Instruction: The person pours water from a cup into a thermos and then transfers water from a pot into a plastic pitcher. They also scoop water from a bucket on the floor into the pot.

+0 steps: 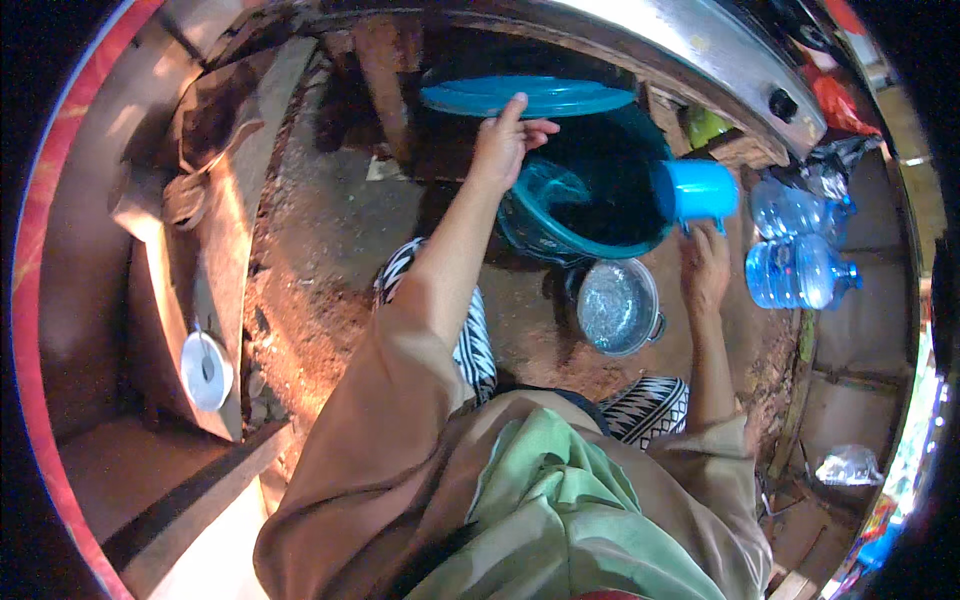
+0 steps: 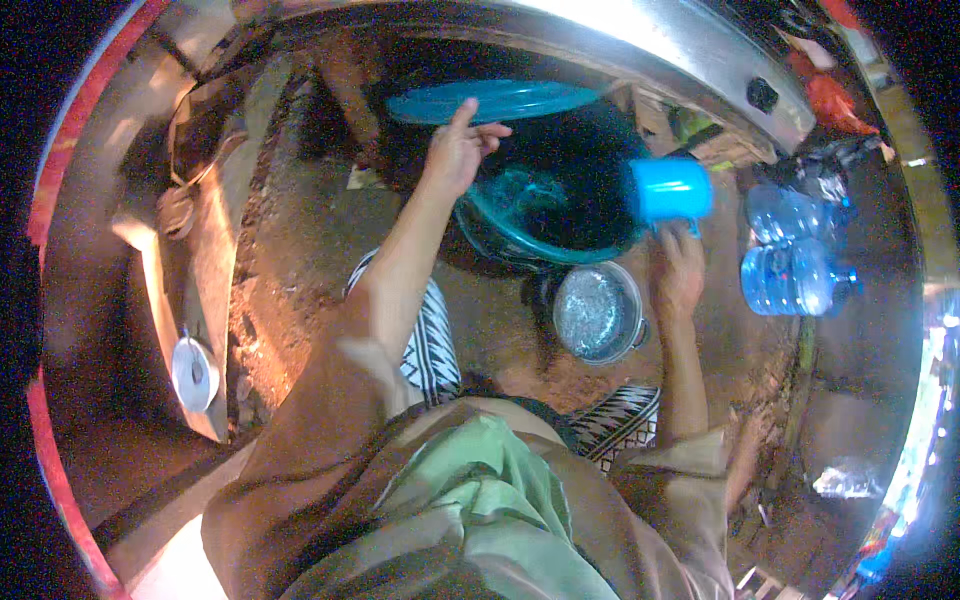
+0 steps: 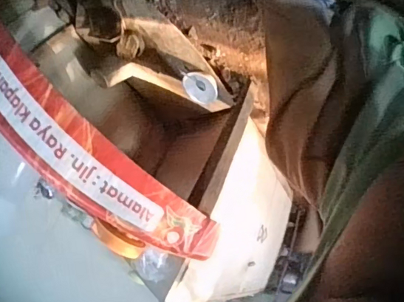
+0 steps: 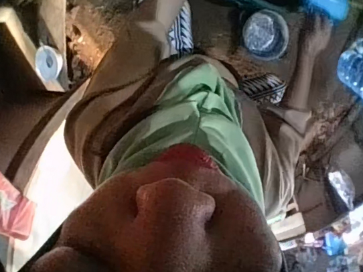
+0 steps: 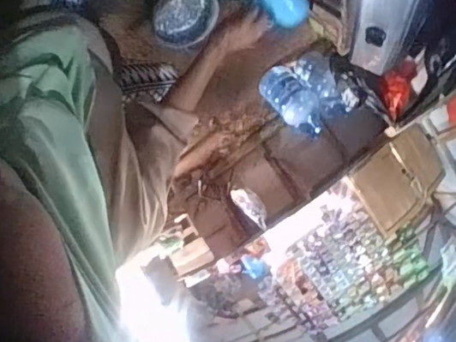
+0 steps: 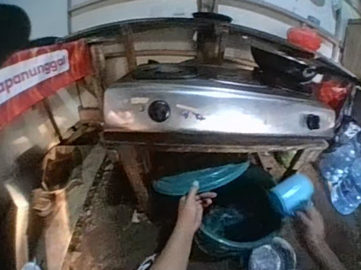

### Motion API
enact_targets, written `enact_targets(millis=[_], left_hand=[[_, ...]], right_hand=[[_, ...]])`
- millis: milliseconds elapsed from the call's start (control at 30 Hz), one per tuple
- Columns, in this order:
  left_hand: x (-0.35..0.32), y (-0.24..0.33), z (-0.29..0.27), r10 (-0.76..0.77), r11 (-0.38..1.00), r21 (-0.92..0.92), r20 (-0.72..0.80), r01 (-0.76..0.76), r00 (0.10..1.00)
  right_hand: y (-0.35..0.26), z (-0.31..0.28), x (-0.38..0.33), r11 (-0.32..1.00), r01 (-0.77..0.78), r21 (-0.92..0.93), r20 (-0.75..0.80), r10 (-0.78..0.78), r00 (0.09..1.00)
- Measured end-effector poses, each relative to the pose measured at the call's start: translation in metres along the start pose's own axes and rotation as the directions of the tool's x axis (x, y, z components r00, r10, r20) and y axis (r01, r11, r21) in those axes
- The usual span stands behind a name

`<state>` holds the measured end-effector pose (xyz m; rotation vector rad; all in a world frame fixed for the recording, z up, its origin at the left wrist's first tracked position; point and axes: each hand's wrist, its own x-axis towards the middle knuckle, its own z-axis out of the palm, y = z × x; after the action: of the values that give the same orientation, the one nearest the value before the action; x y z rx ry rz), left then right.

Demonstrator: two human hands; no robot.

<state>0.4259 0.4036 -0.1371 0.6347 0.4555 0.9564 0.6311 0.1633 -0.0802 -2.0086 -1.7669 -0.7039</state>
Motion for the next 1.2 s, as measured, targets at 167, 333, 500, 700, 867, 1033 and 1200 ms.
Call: enact_targets(millis=[167, 333, 500, 700, 867, 1033, 1200], left_hand=[[-0.003, 0.002, 0.005, 0.019, 1.0, -0.005, -0.021, -0.019, 1.0], [-0.003, -0.002, 0.009, 0.07, 0.996, 0.049, 0.008, -0.071, 0.997], [-0.004, -0.004, 0.013, 0.079, 0.995, 0.056, 0.014, -0.08, 0.997], [0.002, -0.003, 0.007, 0.089, 0.996, -0.024, -0.005, -0.089, 0.996], [0.007, -0.007, 0.004, 0.026, 0.999, 0.029, -0.02, -0.026, 0.999], [0.004, -0.005, 0.008, 0.026, 0.999, 0.027, -0.07, -0.024, 0.997], [0.004, -0.009, 0.004, 0.029, 0.995, 0.098, -0.065, -0.023, 0.997]], right_hand=[[-0.011, 0.095, 0.045, 0.97, 0.239, -0.046, 0.396, -0.202, 0.896], [-0.038, 0.178, 0.048, 0.908, 0.38, -0.18, 0.797, -0.092, 0.597], [-0.054, 0.203, 0.042, 0.99, -0.128, 0.064, 0.904, -0.003, 0.427], [-0.022, 0.175, 0.042, 0.528, -0.748, 0.402, 0.904, -0.099, 0.416], [-0.01, 0.129, 0.028, -0.101, -0.833, 0.544, 0.835, -0.03, 0.549], [0.009, 0.042, 0.02, -0.259, -0.746, 0.614, 0.783, 0.074, 0.618], [0.034, -0.033, -0.02, -0.092, -0.701, 0.708, 0.693, 0.284, 0.663]])
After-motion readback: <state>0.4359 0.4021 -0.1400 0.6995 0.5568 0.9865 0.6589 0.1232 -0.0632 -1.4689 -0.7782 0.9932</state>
